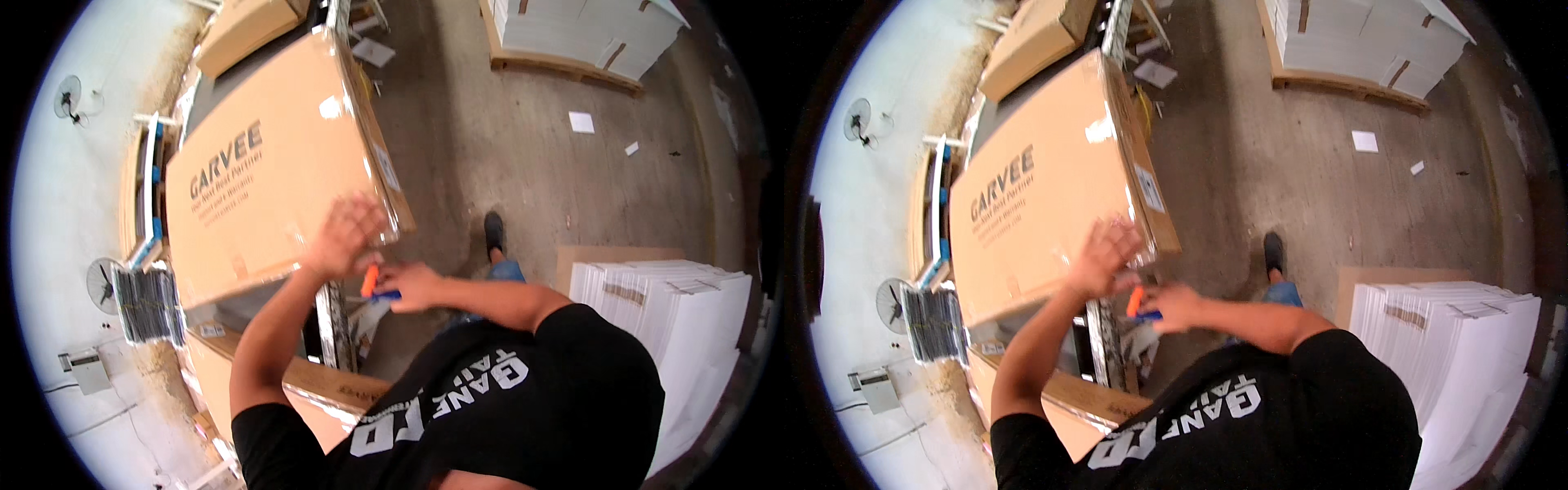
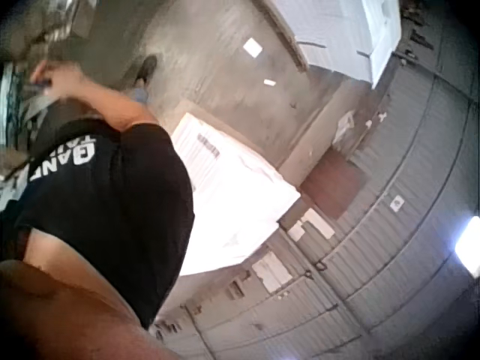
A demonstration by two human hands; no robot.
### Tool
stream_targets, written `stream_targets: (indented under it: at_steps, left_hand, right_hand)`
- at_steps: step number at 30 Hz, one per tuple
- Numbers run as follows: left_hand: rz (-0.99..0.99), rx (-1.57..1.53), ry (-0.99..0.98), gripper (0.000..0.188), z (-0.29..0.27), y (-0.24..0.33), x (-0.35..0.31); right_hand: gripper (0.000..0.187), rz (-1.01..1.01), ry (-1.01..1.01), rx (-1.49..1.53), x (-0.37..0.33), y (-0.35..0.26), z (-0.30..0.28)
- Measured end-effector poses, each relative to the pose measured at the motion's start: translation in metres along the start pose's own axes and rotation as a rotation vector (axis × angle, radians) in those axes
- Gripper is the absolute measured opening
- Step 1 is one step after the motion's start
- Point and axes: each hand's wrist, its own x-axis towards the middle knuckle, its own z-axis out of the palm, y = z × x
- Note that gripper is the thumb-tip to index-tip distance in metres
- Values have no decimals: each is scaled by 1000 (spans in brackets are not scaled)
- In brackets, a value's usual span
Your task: The person tapes the edges and corners of cardboard boxes on a conveyor belt using a handheld tape dispenser.
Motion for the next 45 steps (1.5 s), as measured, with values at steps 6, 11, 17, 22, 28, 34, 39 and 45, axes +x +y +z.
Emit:
stream_targets:
  at_steps: [6, 11, 17, 22, 28, 34, 39, 45]
  left_hand:
    - [366, -233, -338, 71, 1, 16, 68]
    - [256, -109, -458, 68, -25, -90, 131]
    - [-54, 151, -465, 59, -38, -227, 202]
    - [-303, 390, -474, 58, -25, -306, 266]
    - [-602, 243, -67, 59, 2, -395, 300]
    - [-845, 65, 513, 62, -17, -334, 215]
    - [-1398, 60, 861, 51, -47, -229, 33]
    - [-2249, -268, 1693, 47, 56, 39, -74]
  right_hand:
    - [50, 79, 115, 206, -68, 48, -51]
    - [52, 394, 449, 399, -141, 125, -126]
    - [49, 606, 842, 389, -172, 174, -217]
    - [49, 585, 983, 370, -157, 203, -252]
    - [51, 664, 982, 426, -126, 220, -275]
    - [63, 629, 958, 821, -59, 226, -330]
    - [70, 333, 781, 1055, 66, 222, -406]
    - [65, 173, 580, 1241, 255, 237, -460]
